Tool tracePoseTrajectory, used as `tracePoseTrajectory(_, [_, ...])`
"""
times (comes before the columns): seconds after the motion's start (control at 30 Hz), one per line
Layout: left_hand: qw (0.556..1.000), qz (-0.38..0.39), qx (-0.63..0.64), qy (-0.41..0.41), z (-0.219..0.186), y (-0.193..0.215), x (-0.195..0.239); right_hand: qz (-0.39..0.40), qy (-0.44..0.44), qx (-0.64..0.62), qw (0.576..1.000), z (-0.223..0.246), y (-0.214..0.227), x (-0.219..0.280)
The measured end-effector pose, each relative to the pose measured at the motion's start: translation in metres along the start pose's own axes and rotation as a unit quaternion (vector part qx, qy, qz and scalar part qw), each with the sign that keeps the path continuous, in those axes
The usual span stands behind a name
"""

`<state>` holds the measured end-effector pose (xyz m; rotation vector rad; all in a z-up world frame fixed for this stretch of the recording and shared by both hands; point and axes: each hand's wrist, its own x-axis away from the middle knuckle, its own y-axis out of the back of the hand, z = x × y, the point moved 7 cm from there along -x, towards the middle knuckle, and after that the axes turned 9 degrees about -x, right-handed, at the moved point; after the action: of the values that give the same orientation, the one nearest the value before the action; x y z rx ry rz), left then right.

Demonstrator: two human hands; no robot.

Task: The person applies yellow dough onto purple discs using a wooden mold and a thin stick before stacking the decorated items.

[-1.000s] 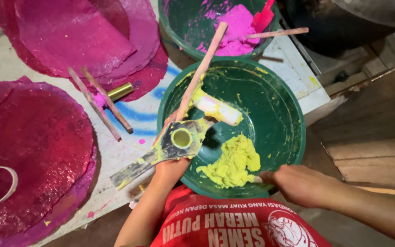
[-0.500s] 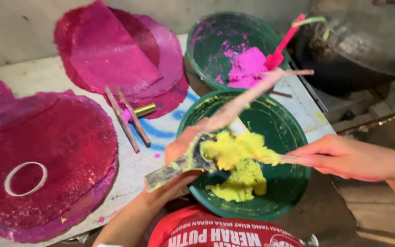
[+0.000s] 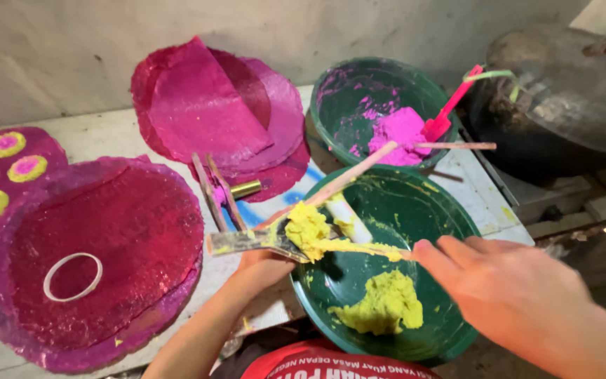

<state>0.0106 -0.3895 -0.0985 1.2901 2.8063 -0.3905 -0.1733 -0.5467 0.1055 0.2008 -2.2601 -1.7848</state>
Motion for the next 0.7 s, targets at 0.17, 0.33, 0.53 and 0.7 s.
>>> tracePoseTrajectory(0.17, [0.918, -0.021, -0.383, -0.095, -0.01, -0.013, -0.002, 0.033, -0.037, 0.065, 0.997, 0.009, 0.024, -0.043])
tracePoseTrajectory(0.33, [0.896, -0.047, -0.431, -0.099, -0.021, -0.002, -0.023, -0.065, 0.022, -0.007, 0.998, 0.007, 0.053, -0.049])
tracePoseTrajectory(0.53, [0.983, 0.011, -0.164, -0.08, -0.017, -0.029, -0.04, 0.01, 0.052, 0.087, 0.995, 0.03, -0.032, -0.082])
tracePoseTrajectory(0.7, [0.854, -0.032, -0.495, -0.159, -0.05, -0.037, -0.028, 0.011, -0.059, -0.171, 0.983, 0.012, -0.021, -0.065])
